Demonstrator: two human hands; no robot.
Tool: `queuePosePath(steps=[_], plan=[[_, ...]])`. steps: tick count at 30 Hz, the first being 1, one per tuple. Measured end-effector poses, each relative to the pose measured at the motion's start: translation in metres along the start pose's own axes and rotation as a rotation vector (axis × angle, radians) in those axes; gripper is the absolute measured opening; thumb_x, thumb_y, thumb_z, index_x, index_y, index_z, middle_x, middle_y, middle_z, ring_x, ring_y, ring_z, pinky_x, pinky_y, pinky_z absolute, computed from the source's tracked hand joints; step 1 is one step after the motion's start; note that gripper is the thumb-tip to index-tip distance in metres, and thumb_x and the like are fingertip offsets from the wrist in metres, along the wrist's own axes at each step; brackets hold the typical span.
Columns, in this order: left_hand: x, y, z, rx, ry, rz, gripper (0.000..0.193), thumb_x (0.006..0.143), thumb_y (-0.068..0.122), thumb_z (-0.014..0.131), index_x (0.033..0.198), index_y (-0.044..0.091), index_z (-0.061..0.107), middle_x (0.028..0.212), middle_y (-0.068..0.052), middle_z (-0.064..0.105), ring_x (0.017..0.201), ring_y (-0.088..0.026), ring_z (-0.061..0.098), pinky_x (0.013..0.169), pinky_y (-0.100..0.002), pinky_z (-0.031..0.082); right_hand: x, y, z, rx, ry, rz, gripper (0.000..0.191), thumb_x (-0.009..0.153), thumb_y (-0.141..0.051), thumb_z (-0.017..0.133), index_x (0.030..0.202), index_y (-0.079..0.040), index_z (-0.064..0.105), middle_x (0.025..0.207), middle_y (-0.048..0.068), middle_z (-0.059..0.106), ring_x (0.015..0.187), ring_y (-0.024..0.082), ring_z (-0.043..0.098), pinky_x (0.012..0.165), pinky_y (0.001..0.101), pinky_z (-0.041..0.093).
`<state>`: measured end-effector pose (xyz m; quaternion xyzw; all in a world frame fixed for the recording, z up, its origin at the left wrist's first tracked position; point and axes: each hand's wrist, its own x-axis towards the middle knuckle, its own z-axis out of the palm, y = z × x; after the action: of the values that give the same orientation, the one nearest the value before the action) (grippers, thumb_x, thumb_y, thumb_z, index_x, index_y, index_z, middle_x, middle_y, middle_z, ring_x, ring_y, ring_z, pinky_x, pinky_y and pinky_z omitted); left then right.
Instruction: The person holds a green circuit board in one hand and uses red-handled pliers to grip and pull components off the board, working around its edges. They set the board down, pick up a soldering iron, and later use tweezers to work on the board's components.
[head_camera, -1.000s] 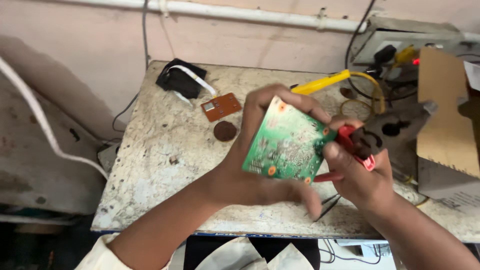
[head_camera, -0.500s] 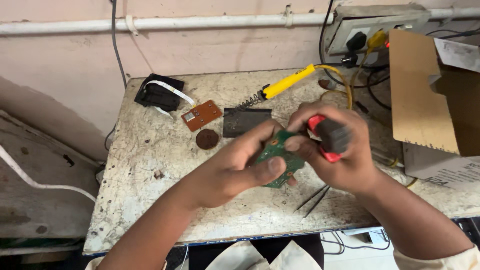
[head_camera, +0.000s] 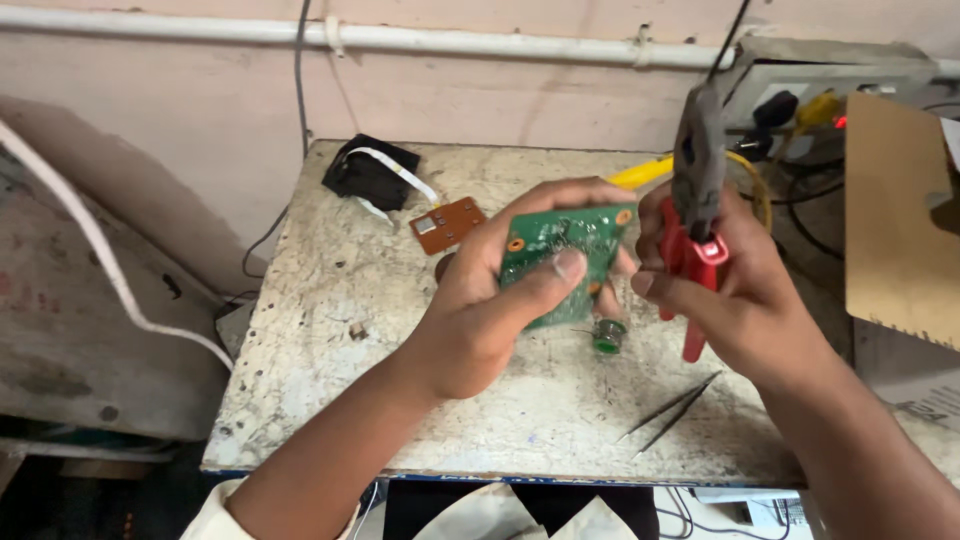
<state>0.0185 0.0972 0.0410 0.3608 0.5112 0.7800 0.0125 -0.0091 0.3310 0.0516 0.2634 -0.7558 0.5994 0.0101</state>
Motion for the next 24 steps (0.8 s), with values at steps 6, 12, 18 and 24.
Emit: queuePosePath(steps=[6,12,18,24], plan=[[0.003,-0.004,-0.006,0.304,0.226,0.368,0.055,0.103,0.019,0.078,0.147,0.005,0.047,0.117,-0.007,0.064,0.105,-0.013,0.067,0.099,-0.029,0.063,-0.01,0.002,0.004,0.016,-0.219,0.052,0.017,0.091,-0.004,0.066,0.108,-0.002,0.066,0.084,0.005,0.066,0.074,0.012,0.064,0.06,0.0287,0.051],[0.002,0.001,-0.009,-0.002,0.125,0.275,0.065,0.098,0.012,0.082,0.15,0.004,0.044,0.114,-0.01,0.067,0.104,-0.014,0.071,0.095,-0.031,0.065,-0.018,0.006,0.004,0.262,-0.502,0.219,0.028,0.097,-0.012,0.069,0.115,0.008,0.068,0.098,0.017,0.075,0.087,0.021,0.072,0.076,0.0347,0.061],[0.0,0.006,-0.005,-0.085,0.22,0.327,0.064,0.097,0.003,0.082,0.147,0.004,0.043,0.109,-0.011,0.068,0.1,-0.017,0.071,0.094,-0.033,0.063,-0.014,-0.026,-0.003,0.538,-0.396,0.023,0.083,0.091,-0.047,0.077,0.149,-0.003,0.037,0.151,0.031,0.043,0.11,0.043,0.07,0.078,0.0534,0.065],[-0.002,0.027,0.014,-0.179,0.45,0.365,0.069,0.093,0.001,0.079,0.149,0.002,0.039,0.115,-0.011,0.063,0.107,-0.02,0.067,0.098,-0.039,0.06,-0.019,-0.019,-0.018,0.773,-0.478,0.078,0.067,0.084,-0.047,0.085,0.135,-0.013,0.055,0.173,0.025,0.015,0.129,0.073,0.046,0.078,0.079,0.064]])
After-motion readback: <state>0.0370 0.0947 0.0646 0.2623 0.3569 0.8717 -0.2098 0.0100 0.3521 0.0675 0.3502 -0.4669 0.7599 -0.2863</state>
